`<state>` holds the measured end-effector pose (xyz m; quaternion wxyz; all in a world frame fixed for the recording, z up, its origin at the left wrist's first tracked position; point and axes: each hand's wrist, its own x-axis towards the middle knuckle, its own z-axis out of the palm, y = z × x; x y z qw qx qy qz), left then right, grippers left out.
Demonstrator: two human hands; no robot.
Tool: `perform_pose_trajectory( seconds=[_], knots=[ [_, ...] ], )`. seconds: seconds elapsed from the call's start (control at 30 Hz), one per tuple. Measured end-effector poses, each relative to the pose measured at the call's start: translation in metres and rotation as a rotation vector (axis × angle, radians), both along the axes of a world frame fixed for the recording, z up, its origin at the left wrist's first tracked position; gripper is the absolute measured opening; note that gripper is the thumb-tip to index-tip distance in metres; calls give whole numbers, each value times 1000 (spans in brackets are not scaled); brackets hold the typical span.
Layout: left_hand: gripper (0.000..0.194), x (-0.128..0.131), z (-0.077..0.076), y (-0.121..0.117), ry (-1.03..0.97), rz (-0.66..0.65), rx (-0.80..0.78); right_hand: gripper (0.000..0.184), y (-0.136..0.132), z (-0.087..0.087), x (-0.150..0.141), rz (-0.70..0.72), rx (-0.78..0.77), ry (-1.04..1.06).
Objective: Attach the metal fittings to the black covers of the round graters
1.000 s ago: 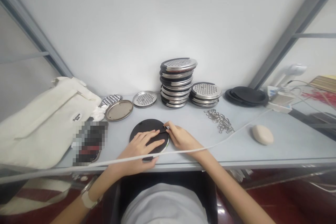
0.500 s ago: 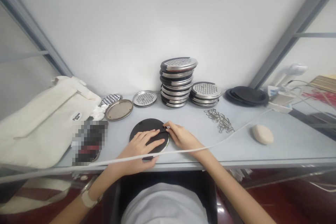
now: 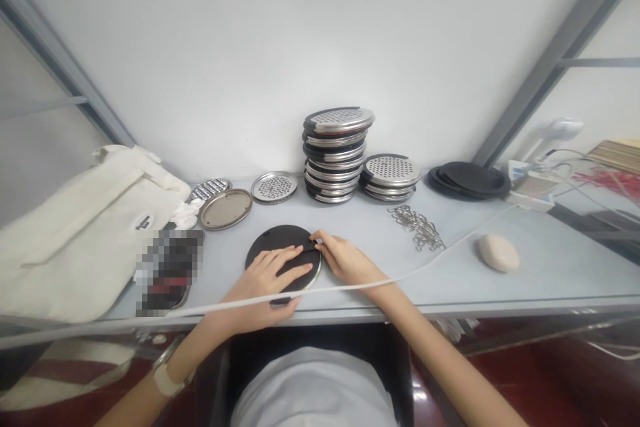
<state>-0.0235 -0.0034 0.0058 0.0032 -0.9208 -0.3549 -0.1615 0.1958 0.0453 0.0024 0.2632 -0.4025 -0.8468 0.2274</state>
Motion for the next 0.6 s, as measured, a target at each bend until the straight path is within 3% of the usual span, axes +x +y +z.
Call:
perform_pose_trajectory(
  seconds=[0.6],
  knots=[
    [56, 0, 1, -1, -13, 12, 13, 17, 1, -4, 1, -48, -17, 68]
  ],
)
